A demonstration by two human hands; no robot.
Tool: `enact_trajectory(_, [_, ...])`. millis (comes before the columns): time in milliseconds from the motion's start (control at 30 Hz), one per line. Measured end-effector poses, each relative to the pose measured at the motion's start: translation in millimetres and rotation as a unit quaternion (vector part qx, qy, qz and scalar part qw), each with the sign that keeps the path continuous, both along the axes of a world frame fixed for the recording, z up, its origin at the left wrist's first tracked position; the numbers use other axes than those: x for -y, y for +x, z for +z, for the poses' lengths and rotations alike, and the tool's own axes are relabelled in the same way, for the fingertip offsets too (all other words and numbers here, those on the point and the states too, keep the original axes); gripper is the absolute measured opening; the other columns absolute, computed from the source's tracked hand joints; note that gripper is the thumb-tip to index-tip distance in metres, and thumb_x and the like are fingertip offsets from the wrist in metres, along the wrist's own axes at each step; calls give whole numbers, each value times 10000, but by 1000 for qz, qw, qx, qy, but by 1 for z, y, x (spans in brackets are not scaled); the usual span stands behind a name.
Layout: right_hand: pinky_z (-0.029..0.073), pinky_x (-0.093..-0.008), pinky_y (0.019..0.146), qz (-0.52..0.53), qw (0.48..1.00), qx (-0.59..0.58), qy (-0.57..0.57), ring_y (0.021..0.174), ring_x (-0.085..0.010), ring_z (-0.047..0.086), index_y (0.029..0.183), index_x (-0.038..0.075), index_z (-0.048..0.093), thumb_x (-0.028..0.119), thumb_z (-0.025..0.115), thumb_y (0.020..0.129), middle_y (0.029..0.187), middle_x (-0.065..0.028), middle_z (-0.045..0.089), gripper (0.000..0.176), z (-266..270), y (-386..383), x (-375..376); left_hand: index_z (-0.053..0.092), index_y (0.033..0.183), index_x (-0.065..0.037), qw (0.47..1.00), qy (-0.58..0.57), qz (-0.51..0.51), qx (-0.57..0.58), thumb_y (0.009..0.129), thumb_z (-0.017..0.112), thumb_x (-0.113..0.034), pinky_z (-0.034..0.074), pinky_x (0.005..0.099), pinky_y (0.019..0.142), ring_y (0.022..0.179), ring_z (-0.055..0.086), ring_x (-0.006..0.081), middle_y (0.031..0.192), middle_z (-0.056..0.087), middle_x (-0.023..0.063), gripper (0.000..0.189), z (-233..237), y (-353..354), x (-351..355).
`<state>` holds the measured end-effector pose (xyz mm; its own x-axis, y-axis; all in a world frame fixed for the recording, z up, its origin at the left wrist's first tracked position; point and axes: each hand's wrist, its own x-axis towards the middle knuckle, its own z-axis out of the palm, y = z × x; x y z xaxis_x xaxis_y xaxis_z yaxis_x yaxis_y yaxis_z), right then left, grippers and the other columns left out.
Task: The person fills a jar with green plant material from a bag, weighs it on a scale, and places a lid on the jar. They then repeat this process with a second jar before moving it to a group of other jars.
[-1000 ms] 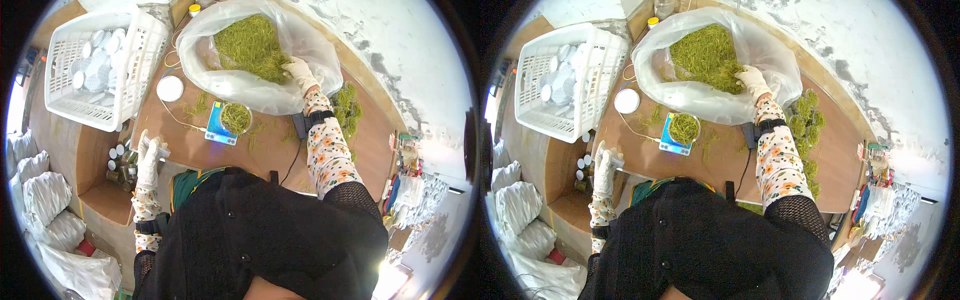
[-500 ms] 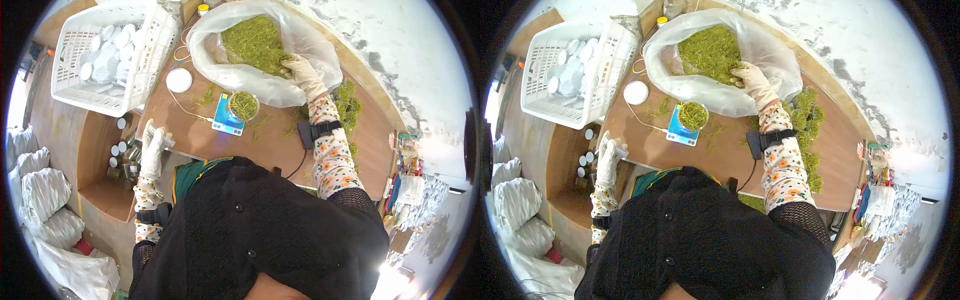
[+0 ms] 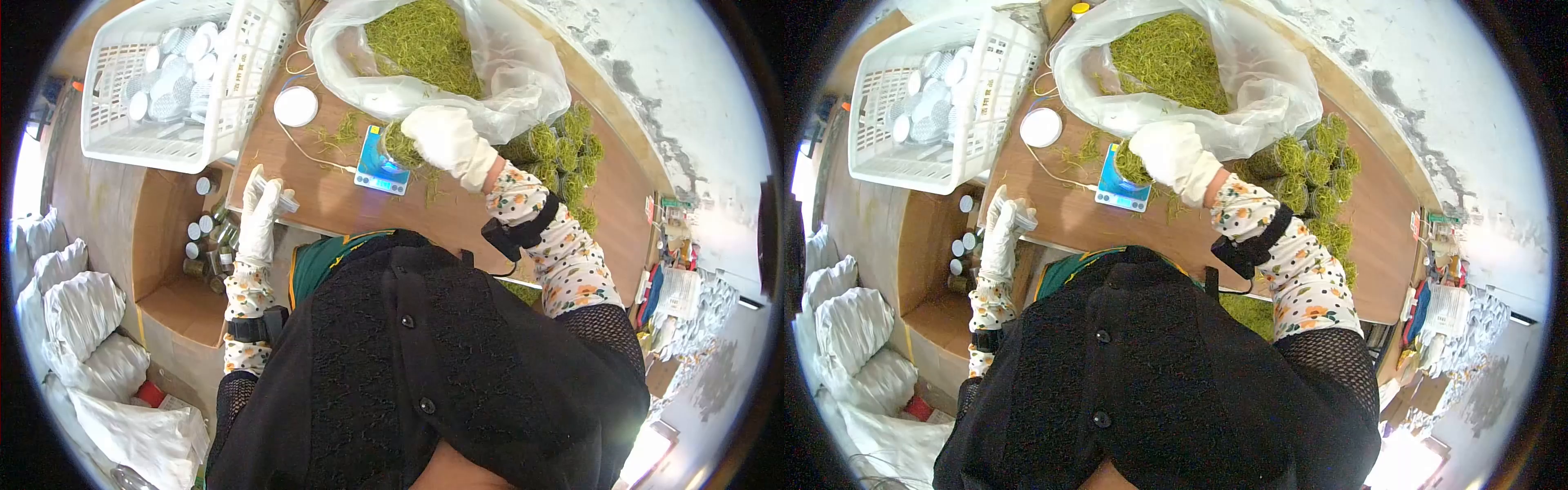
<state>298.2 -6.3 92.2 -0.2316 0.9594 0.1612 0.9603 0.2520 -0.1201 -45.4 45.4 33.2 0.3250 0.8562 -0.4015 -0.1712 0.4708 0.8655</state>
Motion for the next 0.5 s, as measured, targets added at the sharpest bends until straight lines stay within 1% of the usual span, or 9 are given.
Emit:
enact_trajectory(67, [518,-413,636,0,998,58,-14,690,-292,641,819,92,650,116,566,771,725,-94,634,100,1,-9,-4,382,1426,-110,1000,4,-3,1,949,612,-289,518,355,874,968,620,198,1134,594,79,559,-1,-2,-1])
enact_trajectory(167, [515,-422,639,-8,994,97,-52,708,-299,642,811,101,651,126,571,764,756,-102,642,96,3,-14,-8,381,1428,-110,1000,9,-1,5,950,609,-293,515,356,879,976,618,200,1140,591,82,560,-5,-3,-1])
enact_trajectory(233, [510,-428,660,3,996,54,-71,734,-308,641,810,89,646,172,592,767,764,-109,641,109,5,-8,-7,379,1429,-110,1000,10,2,4,952,606,-299,513,359,883,982,617,201,1142,590,82,561,-5,-4,0])
enact_trajectory(267, [508,-431,671,9,996,33,-80,747,-313,640,809,83,644,196,602,768,768,-113,641,127,8,-2,-6,363,1435,-101,1000,2,3,5,941,621,-273,513,352,868,974,614,195,1137,576,72,583,-3,-4,0])
enact_trajectory(367, [501,-424,725,2,978,-20,-208,814,-328,638,860,59,654,268,625,776,805,-132,652,227,58,8,-13,328,1449,-83,1000,-18,13,8,922,649,-219,514,338,839,961,606,183,1132,547,52,632,4,-4,0])
enact_trajectory(400, [497,-395,769,-33,964,-49,-258,876,-315,638,919,43,668,307,627,789,866,-144,667,297,64,16,-19,326,1451,-84,1000,-21,18,8,922,648,-219,515,338,838,964,605,182,1135,546,52,633,3,-4,1])
enact_trajectory(433, [502,-364,762,-66,951,-117,-277,888,-289,642,953,48,685,276,623,811,916,-149,673,275,72,27,-25,323,1452,-86,999,-23,24,5,923,647,-219,515,337,837,966,604,182,1137,545,53,634,3,-6,1])
enact_trajectory(467, [502,-347,756,-86,957,-150,-234,874,-266,638,939,50,689,258,641,823,905,-132,672,243,80,39,-27,316,1458,-91,1000,-20,24,1,923,647,-220,518,338,830,970,600,180,1136,546,53,642,2,-7,1])
enact_trajectory(500, [507,-364,741,-132,938,-220,-233,827,-293,656,941,51,697,313,632,833,901,-147,685,291,68,60,-40,336,1450,-96,1000,-13,24,-8,943,614,-239,514,341,848,983,604,186,1149,557,57,596,2,-7,2])
